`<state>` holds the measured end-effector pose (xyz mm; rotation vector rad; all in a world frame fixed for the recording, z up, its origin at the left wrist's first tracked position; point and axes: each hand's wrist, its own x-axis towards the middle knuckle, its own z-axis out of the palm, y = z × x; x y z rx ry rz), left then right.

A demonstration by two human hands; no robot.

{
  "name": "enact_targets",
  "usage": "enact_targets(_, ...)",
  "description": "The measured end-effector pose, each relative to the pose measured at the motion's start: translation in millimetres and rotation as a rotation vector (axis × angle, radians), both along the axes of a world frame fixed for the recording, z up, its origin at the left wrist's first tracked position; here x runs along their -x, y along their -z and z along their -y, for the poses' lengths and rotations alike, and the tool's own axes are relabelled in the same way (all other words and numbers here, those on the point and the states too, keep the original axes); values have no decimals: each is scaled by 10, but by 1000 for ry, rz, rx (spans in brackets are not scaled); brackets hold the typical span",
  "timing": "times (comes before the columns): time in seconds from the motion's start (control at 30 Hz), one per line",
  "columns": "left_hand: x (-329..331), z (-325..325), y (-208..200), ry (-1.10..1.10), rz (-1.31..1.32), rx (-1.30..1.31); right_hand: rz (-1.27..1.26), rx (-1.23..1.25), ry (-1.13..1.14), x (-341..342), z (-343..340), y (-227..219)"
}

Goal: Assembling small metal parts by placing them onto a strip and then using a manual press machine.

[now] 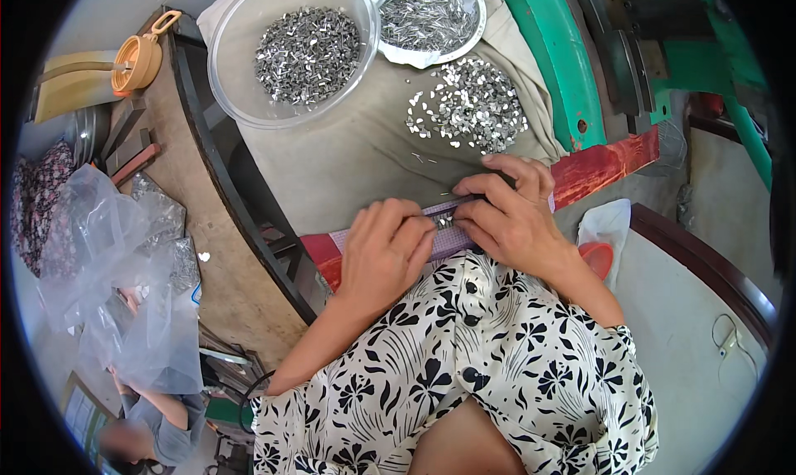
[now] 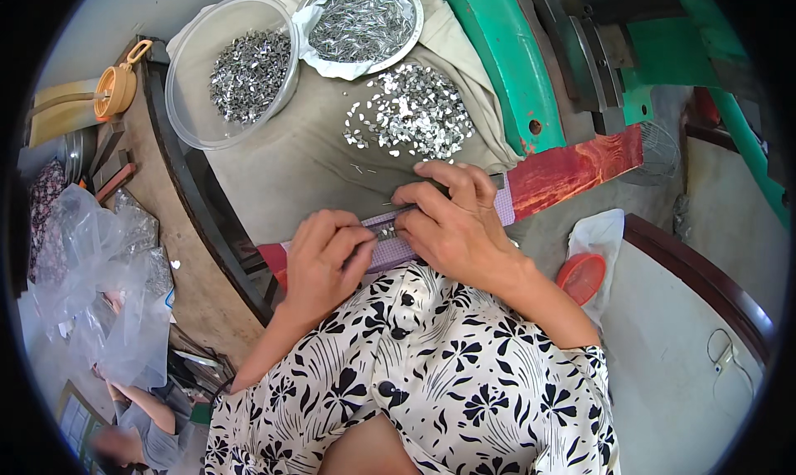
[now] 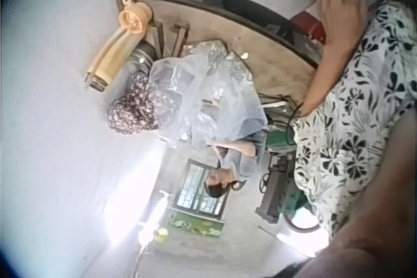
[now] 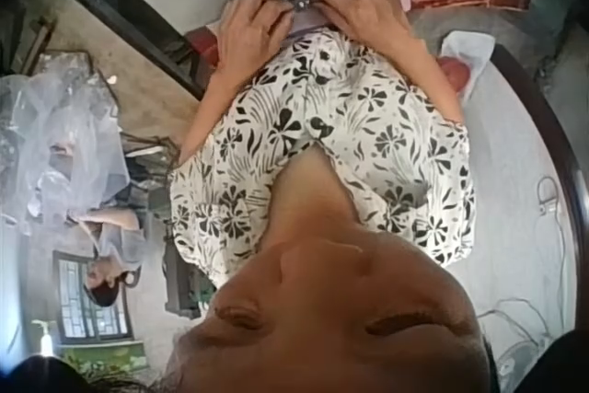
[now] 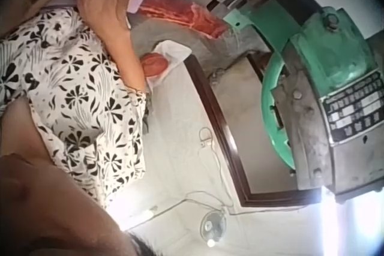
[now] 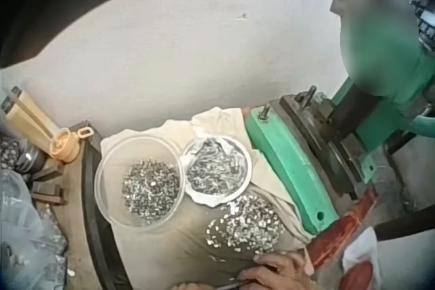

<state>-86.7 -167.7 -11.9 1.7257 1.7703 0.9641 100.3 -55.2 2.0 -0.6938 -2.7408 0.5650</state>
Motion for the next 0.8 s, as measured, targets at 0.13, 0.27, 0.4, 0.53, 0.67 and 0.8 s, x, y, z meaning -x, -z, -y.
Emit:
enact_targets(0.13,-70,15,67,18,-44,-26,39,75,5,-3,-73,-72)
enact_targets(0.27,-83,28,94,2,-44,-35,-49,-3,116,38,-266,-16)
enact_targets(0.4,-99,14,63,-16,-36,-33,-63,-133,177,202,-454,25)
enact_targets(0.53,-142,-19,64,-25,-76,-11,-13,-118,190,319,-446,11)
enact_targets(0.67,-171,-6,125,-33,-94,-41,-53,-52,199,364,-396,41)
enact_targets(0.8,-173,-1,122,-35,-77,-36,-72,-31,232,316,-398,90)
